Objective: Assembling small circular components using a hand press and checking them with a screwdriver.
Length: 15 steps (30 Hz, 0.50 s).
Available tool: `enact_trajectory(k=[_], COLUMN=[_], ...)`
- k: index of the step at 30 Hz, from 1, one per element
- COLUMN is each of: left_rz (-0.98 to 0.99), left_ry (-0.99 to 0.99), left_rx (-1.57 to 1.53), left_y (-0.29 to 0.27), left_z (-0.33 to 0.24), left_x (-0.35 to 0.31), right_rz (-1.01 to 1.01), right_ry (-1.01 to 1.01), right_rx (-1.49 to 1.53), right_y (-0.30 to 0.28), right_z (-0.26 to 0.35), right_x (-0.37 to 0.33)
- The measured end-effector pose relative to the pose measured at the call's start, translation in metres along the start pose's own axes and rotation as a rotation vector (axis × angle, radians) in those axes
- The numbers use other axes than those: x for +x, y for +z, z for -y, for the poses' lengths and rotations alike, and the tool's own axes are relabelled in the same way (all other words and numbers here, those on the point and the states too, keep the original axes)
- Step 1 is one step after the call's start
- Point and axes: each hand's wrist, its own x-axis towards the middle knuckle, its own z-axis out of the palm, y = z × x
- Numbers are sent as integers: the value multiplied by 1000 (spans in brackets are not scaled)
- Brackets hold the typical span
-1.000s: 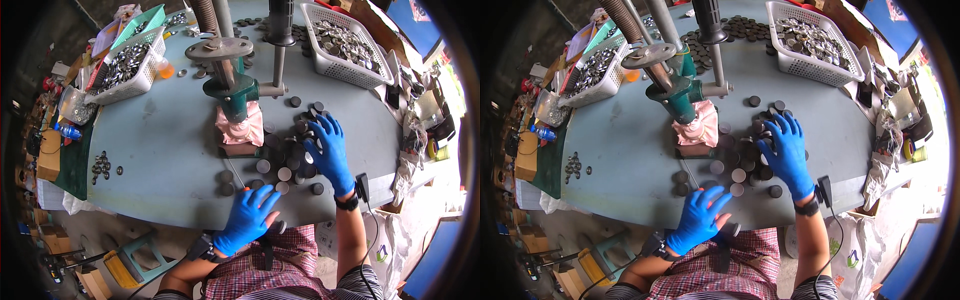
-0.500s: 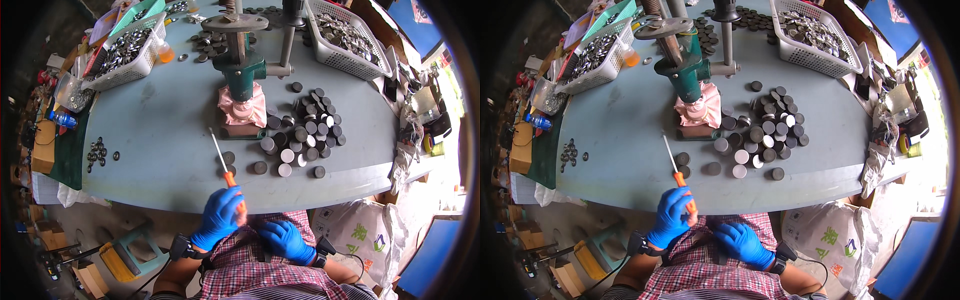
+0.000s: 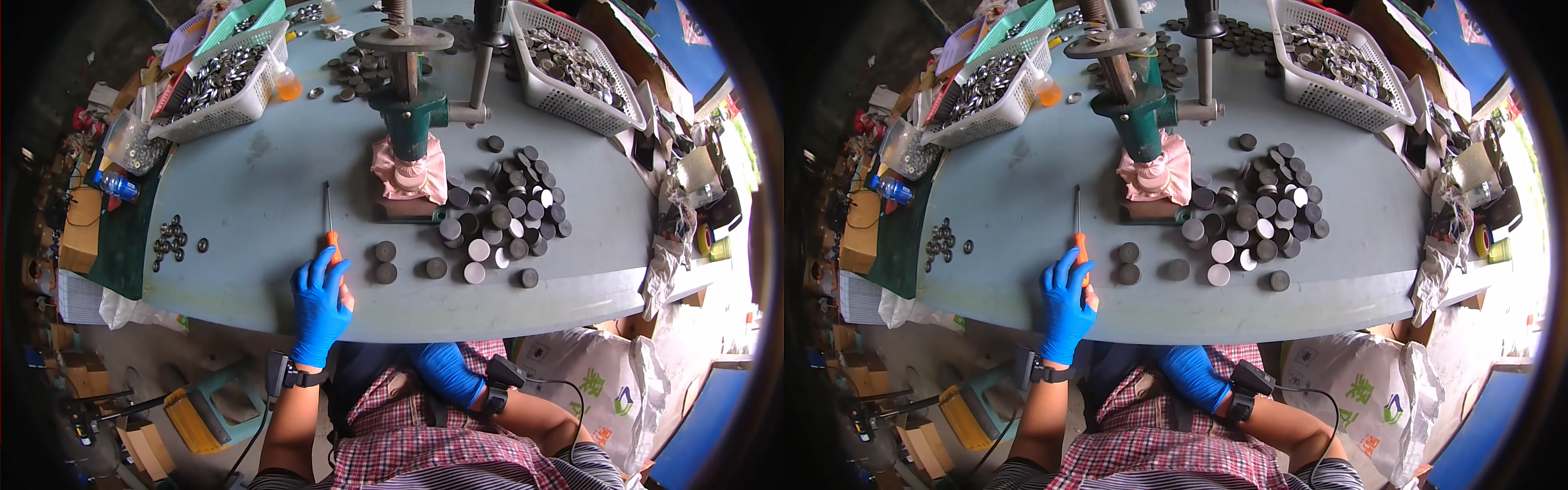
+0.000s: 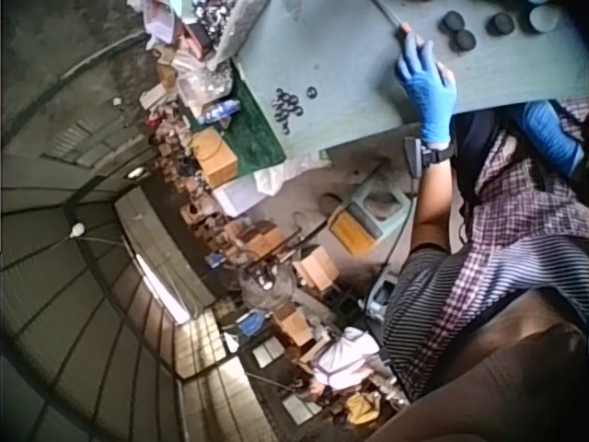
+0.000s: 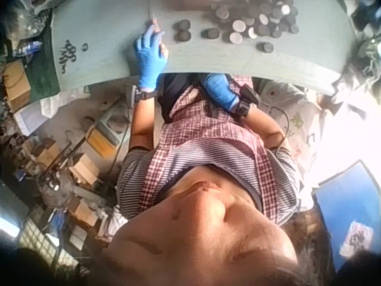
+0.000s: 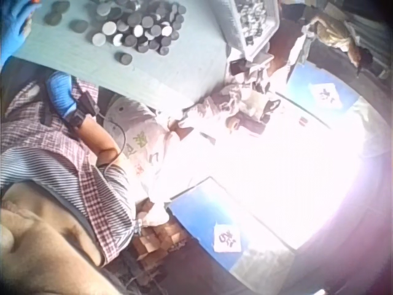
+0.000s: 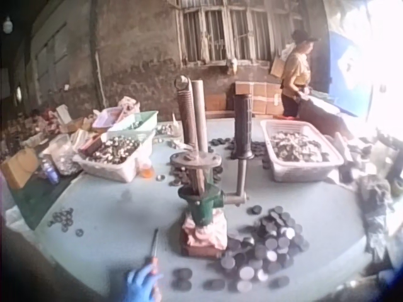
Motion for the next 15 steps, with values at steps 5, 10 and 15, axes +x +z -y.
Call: enact_trajectory(k=[5,10,15], left_rz=[-118,-109,39], left_ry=[105,-44,-105], left_rx=[-65,-395,-860], left_y=[-1,-10,-29], left_z=[-29,-62,-95], left_x=[-11,-28,-37], right_rz=[-49,54,-208], right_ry=[30,62,328], right_rx=[264,788,1979], right_y=[-7,-73,-106], right_z=[-1,-1,-2], right_x=[1,-28,-32])
